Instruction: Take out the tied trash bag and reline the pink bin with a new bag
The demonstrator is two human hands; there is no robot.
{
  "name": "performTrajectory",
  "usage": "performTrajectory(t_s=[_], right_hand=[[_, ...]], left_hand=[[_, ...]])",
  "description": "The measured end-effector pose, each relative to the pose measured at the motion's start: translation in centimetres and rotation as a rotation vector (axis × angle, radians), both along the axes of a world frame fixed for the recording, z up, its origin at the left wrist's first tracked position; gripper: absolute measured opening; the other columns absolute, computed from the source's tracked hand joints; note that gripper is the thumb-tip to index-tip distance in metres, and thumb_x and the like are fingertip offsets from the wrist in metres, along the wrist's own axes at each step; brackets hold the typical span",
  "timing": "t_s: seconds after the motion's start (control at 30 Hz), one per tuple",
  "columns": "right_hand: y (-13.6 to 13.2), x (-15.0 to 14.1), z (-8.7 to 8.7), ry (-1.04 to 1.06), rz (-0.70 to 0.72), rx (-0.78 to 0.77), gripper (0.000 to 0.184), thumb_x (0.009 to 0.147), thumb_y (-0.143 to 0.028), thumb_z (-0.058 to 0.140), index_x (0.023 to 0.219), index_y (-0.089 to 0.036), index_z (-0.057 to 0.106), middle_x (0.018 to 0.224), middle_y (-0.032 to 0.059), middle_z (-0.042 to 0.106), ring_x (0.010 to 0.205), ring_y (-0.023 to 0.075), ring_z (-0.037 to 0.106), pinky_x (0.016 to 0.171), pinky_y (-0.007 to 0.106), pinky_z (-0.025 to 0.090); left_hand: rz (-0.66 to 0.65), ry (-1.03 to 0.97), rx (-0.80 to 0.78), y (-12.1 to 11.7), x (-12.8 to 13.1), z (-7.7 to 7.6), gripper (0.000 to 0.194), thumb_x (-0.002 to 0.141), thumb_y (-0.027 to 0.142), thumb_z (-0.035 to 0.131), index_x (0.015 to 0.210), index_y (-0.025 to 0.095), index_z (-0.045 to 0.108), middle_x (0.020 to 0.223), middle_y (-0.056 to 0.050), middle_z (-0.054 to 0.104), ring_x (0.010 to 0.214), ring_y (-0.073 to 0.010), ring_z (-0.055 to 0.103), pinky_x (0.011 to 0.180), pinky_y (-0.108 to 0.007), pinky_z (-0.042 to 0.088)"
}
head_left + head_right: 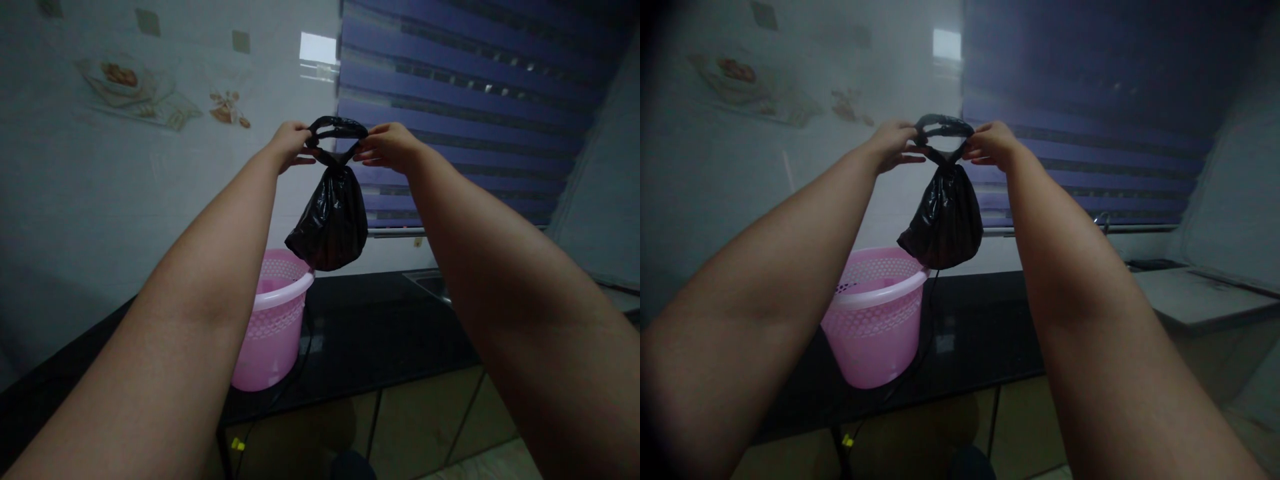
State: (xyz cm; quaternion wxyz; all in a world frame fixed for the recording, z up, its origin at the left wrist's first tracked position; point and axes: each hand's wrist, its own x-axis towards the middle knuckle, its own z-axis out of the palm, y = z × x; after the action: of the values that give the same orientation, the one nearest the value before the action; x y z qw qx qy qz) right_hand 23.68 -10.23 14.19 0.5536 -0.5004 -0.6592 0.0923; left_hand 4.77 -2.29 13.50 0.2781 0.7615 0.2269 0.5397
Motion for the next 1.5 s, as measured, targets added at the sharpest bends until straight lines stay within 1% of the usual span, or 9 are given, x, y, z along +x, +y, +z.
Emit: performTrajectory(t_s=[0.2, 0.37, 0.53, 0.7, 0.83, 1.0, 1.17, 1.37, 1.5], right_hand=[[0.2, 0.4, 0.1, 0.019, -0.024, 0.007, 0.004, 0.077, -0.014, 0.061, 0.077, -0.017, 0.059, 0.084, 0.0054, 0.069, 0.094, 0.0176, 0.066, 0.083, 0.029, 0.054], [-0.7, 0.1, -0.2, 0.038, -0.059, -0.001, 0.008, 0.079, -0.010, 0.054, 0.075, -0.016, 0.057, 0.084, 0.0054, 0.068, 0.083, 0.0135, 0.066, 0.079, 0.025, 0.055], [-1.0, 0.3, -0.3, 0.039, -0.052, -0.016, 0.006, 0.079, -0.010, 0.053, 0.077, -0.015, 0.057, 0.087, 0.0057, 0.068, 0.078, 0.0121, 0.066, 0.079, 0.026, 0.055], [-0.5, 1.0, -0.4, 0.024, -0.082, -0.036, 0.003, 0.080, -0.017, 0.061, 0.082, -0.017, 0.059, 0.079, 0.0045, 0.067, 0.084, 0.0147, 0.067, 0.078, 0.026, 0.055], [-0.4, 1.1, -0.6, 0.040, -0.101, -0.048, 0.006, 0.081, -0.016, 0.061, 0.077, -0.016, 0.057, 0.075, 0.0042, 0.066, 0.083, 0.0152, 0.068, 0.078, 0.027, 0.054], [-0.5, 1.2, -0.7, 0.061, -0.110, -0.066, 0.008, 0.080, -0.014, 0.062, 0.077, -0.016, 0.055, 0.072, 0.0033, 0.065, 0.078, 0.0139, 0.067, 0.078, 0.027, 0.054], [-0.7, 1.0, -1.0, 0.066, -0.111, -0.070, 0.008, 0.079, -0.012, 0.061, 0.082, -0.016, 0.055, 0.069, 0.0021, 0.063, 0.074, 0.0126, 0.066, 0.079, 0.028, 0.054], [-0.8, 1.1, -1.3, 0.055, -0.123, -0.070, 0.008, 0.080, -0.009, 0.058, 0.084, -0.015, 0.056, 0.069, 0.0021, 0.062, 0.071, 0.0118, 0.065, 0.077, 0.029, 0.054], [-0.7, 1.6, -1.4, 0.040, -0.123, -0.069, 0.011, 0.078, -0.012, 0.061, 0.087, -0.016, 0.056, 0.069, 0.0016, 0.062, 0.070, 0.0117, 0.065, 0.077, 0.029, 0.054]], left_hand=[[0.008, 0.008, 0.017, -0.1, 0.5, 0.0, 0.010, 0.078, 0.019, 0.049, 0.084, 0.024, 0.055, 0.103, -0.005, 0.064, 0.102, -0.0196, 0.063, 0.082, -0.028, 0.049], [0.014, 0.051, 0.024, -0.4, 0.9, -0.1, 0.015, 0.079, 0.017, 0.047, 0.089, 0.022, 0.056, 0.100, -0.004, 0.064, 0.104, -0.0201, 0.063, 0.085, -0.029, 0.048], [-0.051, 0.008, -0.033, -0.2, 1.1, -0.3, 0.014, 0.079, 0.015, 0.048, 0.090, 0.020, 0.054, 0.100, -0.006, 0.065, 0.104, -0.0200, 0.063, 0.083, -0.028, 0.050], [-0.156, -0.025, -0.056, 0.4, 1.3, -0.5, 0.017, 0.075, 0.011, 0.049, 0.088, 0.019, 0.057, 0.098, -0.008, 0.064, 0.107, -0.0257, 0.063, 0.088, -0.037, 0.050], [-0.166, 0.004, -0.077, 0.4, 1.4, -0.7, 0.025, 0.070, 0.007, 0.050, 0.091, 0.017, 0.058, 0.102, -0.010, 0.063, 0.112, -0.0291, 0.061, 0.093, -0.041, 0.048], [-0.145, 0.019, -0.108, 0.5, 1.5, -1.1, 0.029, 0.068, 0.004, 0.048, 0.092, 0.019, 0.057, 0.099, -0.008, 0.065, 0.108, -0.0264, 0.064, 0.090, -0.038, 0.051], [-0.154, 0.009, -0.125, 0.8, 1.5, -1.5, 0.029, 0.067, 0.003, 0.046, 0.089, 0.019, 0.054, 0.092, -0.007, 0.065, 0.103, -0.0242, 0.066, 0.090, -0.040, 0.051], [-0.179, -0.008, -0.137, 0.5, 1.6, -1.8, 0.027, 0.065, 0.002, 0.045, 0.085, 0.019, 0.051, 0.090, -0.006, 0.063, 0.103, -0.0249, 0.066, 0.092, -0.043, 0.049], [-0.181, 0.011, -0.155, 0.5, 1.7, -1.8, 0.030, 0.062, 0.001, 0.046, 0.085, 0.020, 0.050, 0.090, -0.006, 0.062, 0.104, -0.0255, 0.065, 0.092, -0.044, 0.049]])
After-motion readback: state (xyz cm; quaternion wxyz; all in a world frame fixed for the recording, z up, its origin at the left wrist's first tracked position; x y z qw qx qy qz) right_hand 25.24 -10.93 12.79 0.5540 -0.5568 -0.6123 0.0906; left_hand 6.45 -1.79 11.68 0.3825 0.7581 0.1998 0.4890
